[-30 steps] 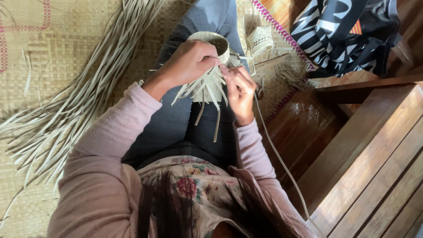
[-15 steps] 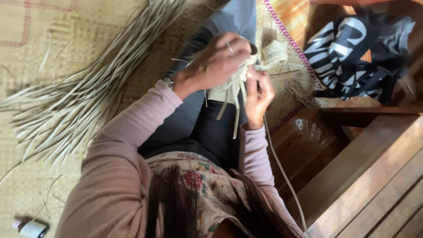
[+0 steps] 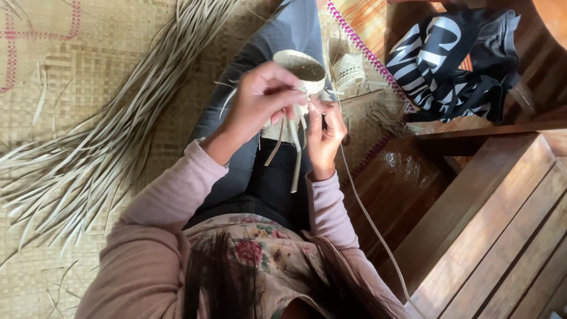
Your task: Weaving a small basket from dried plant fibers using a weaving tool.
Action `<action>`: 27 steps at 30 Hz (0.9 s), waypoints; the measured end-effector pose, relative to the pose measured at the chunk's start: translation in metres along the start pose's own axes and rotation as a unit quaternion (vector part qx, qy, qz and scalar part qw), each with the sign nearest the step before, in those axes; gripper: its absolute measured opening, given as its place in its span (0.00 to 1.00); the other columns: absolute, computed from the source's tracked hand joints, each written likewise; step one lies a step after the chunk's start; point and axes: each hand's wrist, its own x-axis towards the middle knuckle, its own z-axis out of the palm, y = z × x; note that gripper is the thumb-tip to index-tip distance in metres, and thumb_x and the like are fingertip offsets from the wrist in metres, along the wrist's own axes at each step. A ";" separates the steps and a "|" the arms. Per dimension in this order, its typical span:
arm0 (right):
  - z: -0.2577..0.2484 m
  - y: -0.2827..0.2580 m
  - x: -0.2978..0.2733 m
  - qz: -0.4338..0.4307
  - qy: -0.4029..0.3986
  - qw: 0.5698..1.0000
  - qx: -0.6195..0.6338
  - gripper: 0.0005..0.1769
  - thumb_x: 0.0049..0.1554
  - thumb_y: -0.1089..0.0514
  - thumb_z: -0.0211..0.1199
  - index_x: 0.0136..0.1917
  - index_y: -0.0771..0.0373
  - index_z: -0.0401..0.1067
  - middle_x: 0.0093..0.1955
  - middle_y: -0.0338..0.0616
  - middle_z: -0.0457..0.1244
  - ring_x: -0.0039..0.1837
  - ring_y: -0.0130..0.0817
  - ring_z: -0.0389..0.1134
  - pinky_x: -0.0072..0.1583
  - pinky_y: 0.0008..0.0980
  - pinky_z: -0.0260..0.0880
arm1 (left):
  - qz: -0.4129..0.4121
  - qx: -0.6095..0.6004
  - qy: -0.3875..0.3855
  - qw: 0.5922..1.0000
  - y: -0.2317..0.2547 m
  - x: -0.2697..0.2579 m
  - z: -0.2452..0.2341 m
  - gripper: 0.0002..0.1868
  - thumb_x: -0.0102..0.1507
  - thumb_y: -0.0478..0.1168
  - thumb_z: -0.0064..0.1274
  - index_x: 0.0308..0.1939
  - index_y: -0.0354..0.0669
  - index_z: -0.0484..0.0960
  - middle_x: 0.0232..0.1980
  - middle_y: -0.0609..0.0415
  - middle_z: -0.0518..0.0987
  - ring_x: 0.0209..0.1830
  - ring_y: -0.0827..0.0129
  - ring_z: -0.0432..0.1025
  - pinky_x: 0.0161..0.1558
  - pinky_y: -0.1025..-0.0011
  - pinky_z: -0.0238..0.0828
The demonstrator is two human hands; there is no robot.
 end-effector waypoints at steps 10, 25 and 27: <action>0.003 -0.004 -0.002 -0.036 -0.012 0.999 -0.008 0.03 0.52 0.68 0.55 0.37 0.70 0.67 0.36 0.53 0.62 0.39 0.47 0.66 0.45 0.37 0.64 | 0.070 0.144 0.014 0.987 -0.006 -0.011 -0.007 0.09 0.58 0.29 0.47 0.41 0.28 0.75 0.23 0.47 0.72 0.19 0.76 0.65 0.18 0.82 0.63; -0.003 -0.001 -0.008 0.014 0.002 1.000 0.016 0.03 0.53 0.67 0.55 0.41 0.69 0.68 0.39 0.51 0.63 0.42 0.40 0.66 0.46 0.35 0.63 | 0.112 0.196 0.042 0.973 0.008 -0.010 0.015 0.02 0.58 0.27 0.45 0.32 0.29 0.73 0.36 0.39 0.76 0.14 0.70 0.71 0.13 0.83 0.65; -0.004 0.000 -0.009 0.026 0.004 0.999 0.043 0.03 0.52 0.69 0.55 0.42 0.69 0.68 0.39 0.50 0.63 0.43 0.36 0.66 0.47 0.33 0.63 | 0.093 0.292 -0.009 0.952 0.016 -0.013 0.018 0.06 0.59 0.28 0.41 0.32 0.35 0.75 0.26 0.49 0.74 0.14 0.70 0.70 0.15 0.80 0.65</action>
